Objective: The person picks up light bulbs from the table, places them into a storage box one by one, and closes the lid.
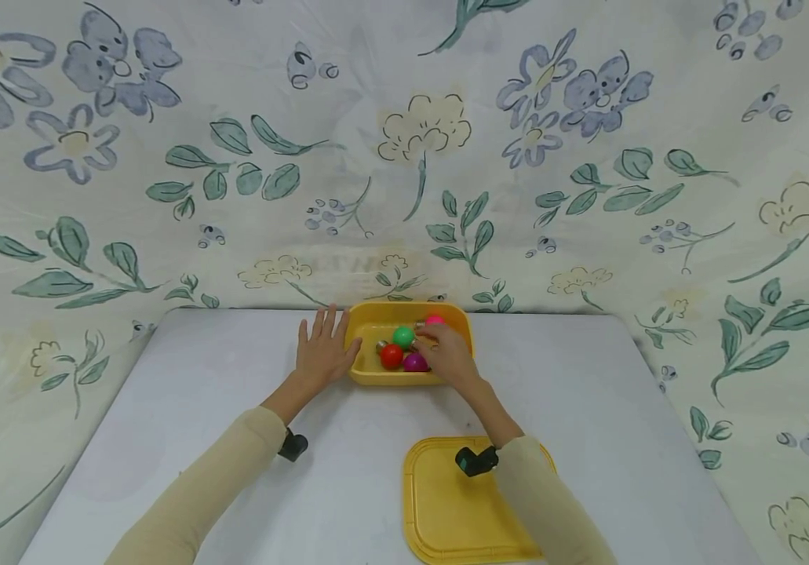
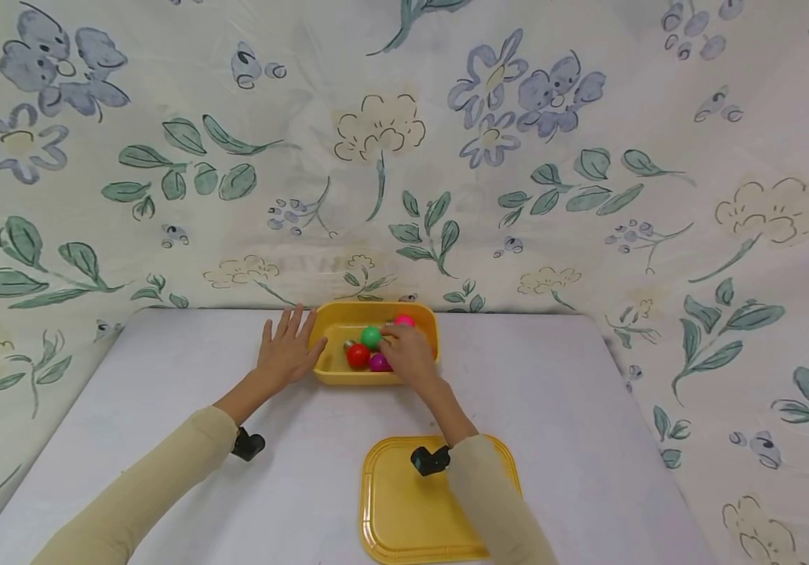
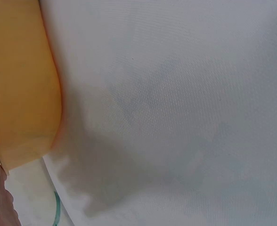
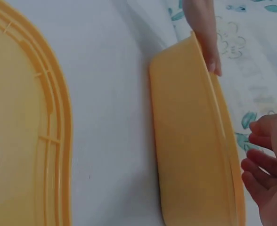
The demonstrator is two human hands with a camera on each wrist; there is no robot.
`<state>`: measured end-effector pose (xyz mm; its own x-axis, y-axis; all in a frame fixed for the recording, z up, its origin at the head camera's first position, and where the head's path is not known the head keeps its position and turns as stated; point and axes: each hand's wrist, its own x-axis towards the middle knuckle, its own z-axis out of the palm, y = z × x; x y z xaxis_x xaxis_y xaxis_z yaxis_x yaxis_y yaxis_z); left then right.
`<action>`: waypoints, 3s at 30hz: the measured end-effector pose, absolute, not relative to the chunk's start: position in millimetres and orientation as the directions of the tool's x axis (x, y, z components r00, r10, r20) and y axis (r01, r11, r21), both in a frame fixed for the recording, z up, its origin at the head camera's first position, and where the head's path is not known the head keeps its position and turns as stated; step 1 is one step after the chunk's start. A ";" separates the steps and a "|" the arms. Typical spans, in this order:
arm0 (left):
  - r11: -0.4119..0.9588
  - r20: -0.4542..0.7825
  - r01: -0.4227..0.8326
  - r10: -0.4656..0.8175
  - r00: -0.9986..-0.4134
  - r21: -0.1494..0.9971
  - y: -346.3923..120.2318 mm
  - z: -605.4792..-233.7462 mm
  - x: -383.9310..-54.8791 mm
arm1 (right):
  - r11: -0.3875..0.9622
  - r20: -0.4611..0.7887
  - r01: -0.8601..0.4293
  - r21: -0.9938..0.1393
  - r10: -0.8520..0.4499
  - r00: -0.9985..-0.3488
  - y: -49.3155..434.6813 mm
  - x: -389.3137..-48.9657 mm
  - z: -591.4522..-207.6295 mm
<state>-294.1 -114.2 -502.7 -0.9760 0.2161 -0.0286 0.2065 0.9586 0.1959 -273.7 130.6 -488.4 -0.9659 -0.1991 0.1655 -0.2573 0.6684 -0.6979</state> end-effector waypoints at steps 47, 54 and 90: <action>0.660 0.043 0.266 0.333 -0.942 0.702 -104.6 -462.5 -195.0 | 0.673 0.085 -0.168 -0.720 -0.155 -0.984 250.9 -151.7 -482.0; 0.539 -0.143 0.105 0.398 -0.906 0.836 -97.9 -473.4 -162.5 | 0.659 0.033 -0.063 -0.750 -0.059 -0.998 275.1 -122.2 -489.6; 0.190 -0.549 -0.522 0.417 -0.724 0.832 -75.2 -508.8 -123.7 | 0.736 -0.347 0.330 -0.591 0.138 -0.928 299.0 -78.0 -514.8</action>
